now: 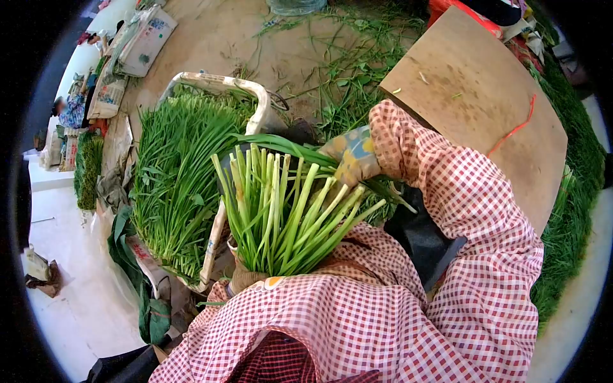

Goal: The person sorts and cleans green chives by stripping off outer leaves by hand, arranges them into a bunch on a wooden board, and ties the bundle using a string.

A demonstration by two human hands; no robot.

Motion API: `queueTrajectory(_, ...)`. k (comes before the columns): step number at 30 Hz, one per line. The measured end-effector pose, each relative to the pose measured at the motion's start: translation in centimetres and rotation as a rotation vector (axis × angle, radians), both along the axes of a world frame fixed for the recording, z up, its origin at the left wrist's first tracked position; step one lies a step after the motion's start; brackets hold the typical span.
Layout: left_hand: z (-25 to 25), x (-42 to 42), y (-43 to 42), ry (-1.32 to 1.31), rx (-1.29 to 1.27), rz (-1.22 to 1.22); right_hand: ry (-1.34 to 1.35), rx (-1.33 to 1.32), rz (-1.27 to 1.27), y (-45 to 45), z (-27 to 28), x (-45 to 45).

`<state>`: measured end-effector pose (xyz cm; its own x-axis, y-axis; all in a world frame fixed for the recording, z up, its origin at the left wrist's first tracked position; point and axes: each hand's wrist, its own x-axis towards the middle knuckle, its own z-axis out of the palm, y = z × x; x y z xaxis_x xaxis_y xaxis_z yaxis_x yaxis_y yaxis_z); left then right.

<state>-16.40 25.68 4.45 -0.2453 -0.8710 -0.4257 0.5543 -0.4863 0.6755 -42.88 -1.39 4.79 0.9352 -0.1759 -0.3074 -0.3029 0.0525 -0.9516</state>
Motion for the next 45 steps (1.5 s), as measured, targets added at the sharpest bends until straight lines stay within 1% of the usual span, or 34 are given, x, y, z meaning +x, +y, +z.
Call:
queueTrajectory(3,0.0,-0.1,0.0,0.026,0.006,0.019,0.043,-0.088,0.083,0.7,-0.9,0.8)
queueTrajectory(7,-0.5,0.0,0.0,0.108,0.061,0.040,0.081,-0.204,0.094,1.5,-2.4,1.2)
queueTrajectory(8,-1.0,0.3,0.0,0.102,0.018,0.009,0.077,-0.206,0.075,1.5,-2.8,1.0)
queueTrajectory(10,-1.3,0.4,-0.1,0.097,-0.023,-0.026,0.029,-0.077,-0.010,1.6,-3.8,0.4)
queueTrajectory(11,-0.8,0.1,-0.4,0.029,-0.140,-0.009,-0.074,0.209,-0.111,1.6,-3.4,-0.1)
queueTrajectory(12,-0.9,0.1,-0.7,-0.005,-0.198,-0.001,-0.073,0.209,-0.112,1.6,-3.0,-0.1)
queueTrajectory(13,-1.0,0.1,-0.9,-0.040,-0.256,0.010,-0.109,0.155,-0.162,1.8,-2.5,0.1)
queueTrajectory(14,-1.4,0.4,-1.3,-0.198,-0.603,-0.012,-0.148,0.104,-0.212,1.8,-1.3,0.5)
queueTrajectory(15,-0.2,0.3,-1.2,-0.133,-0.333,-0.008,-0.189,0.050,-0.265,1.9,0.0,0.9)
queueTrajectory(16,1.0,0.1,-1.0,-0.053,-0.057,0.036,-0.091,0.034,-0.315,1.8,1.7,1.3)
queueTrajectory(17,1.7,0.1,-1.0,-0.057,-0.055,0.029,-0.137,0.432,-0.357,1.5,1.7,1.2)
queueTrajectory(19,2.3,0.2,-1.2,0.019,0.041,0.051,0.066,0.123,-0.601,1.2,0.7,2.2)
queueTrajectory(20,2.2,0.4,-1.1,0.020,0.065,0.037,0.016,0.127,-0.661,0.4,0.8,2.1)
queueTrajectory(21,2.2,0.5,-0.9,0.007,0.073,0.026,0.048,0.082,-0.744,-0.5,0.6,2.0)
queueTrajectory(23,2.0,1.0,-0.4,-0.017,0.092,-0.004,-0.042,0.293,-0.874,-3.4,-3.6,1.3)
queueTrajectory(24,1.9,1.4,-0.3,-0.030,0.097,-0.016,-0.049,0.297,-0.887,-3.8,-4.1,1.1)
queueTrajectory(26,2.0,1.9,0.1,-0.055,0.111,-0.034,0.503,-0.313,-0.925,-4.4,-5.2,0.9)
queueTrajectory(28,2.0,2.4,0.1,-0.079,0.127,-0.042,0.743,-0.507,-0.950,-4.8,-8.9,-0.7)
queueTrajectory(29,2.0,2.7,0.1,-0.090,0.130,-0.045,0.823,-0.477,-0.845,-5.6,-10.4,-1.7)
queueTrajectory(30,2.2,2.9,0.1,-0.102,0.135,-0.048,0.982,-0.511,-0.813,-7.4,-14.8,-2.5)
queueTrajectory(31,2.2,3.1,0.1,-0.114,0.139,-0.045,0.976,-0.506,-0.819,-8.1,-18.6,-3.6)
queueTrajectory(32,2.2,3.1,0.2,-0.120,0.146,-0.047,1.048,-0.671,-0.880,-8.6,-21.7,-4.8)
queueTrajectory(33,2.3,3.4,0.2,-0.128,0.146,-0.050,1.120,-0.839,-0.936,-8.4,-21.1,-4.5)
queueTrajectory(34,2.2,3.5,0.2,-0.134,0.151,-0.050,1.114,-0.854,-0.877,-8.1,-20.4,-4.8)
queueTrajectory(35,2.3,3.5,0.4,-0.137,0.154,-0.048,1.112,-0.856,-0.875,-7.9,-17.9,-4.5)
queueTrajectory(36,2.4,3.6,0.5,-0.140,0.157,-0.048,1.109,-0.641,-0.711,-7.8,-15.5,-3.7)
queueTrajectory(38,2.3,3.8,0.7,-0.149,0.162,-0.050,1.092,-0.426,-0.543,-7.0,-12.0,-1.6)
queueTrajectory(40,2.1,3.9,0.9,-0.153,0.166,-0.048,0.798,-0.365,-0.558,-5.6,-9.8,-0.4)
queueTrajectory(41,2.1,4.0,0.9,-0.152,0.170,-0.044,0.532,-0.250,-0.728,-4.4,-9.7,0.7)
queueTrajectory(42,2.0,3.7,0.8,-0.149,0.167,-0.046,0.272,0.040,-0.808,-3.5,-8.8,0.6)
queueTrajectory(44,1.8,3.5,0.8,-0.147,0.161,-0.051,0.080,0.265,-0.759,-2.3,-4.9,0.9)
queueTrajectory(45,1.8,3.4,0.8,-0.147,0.156,-0.055,0.083,0.263,-0.755,-1.9,-2.7,0.6)
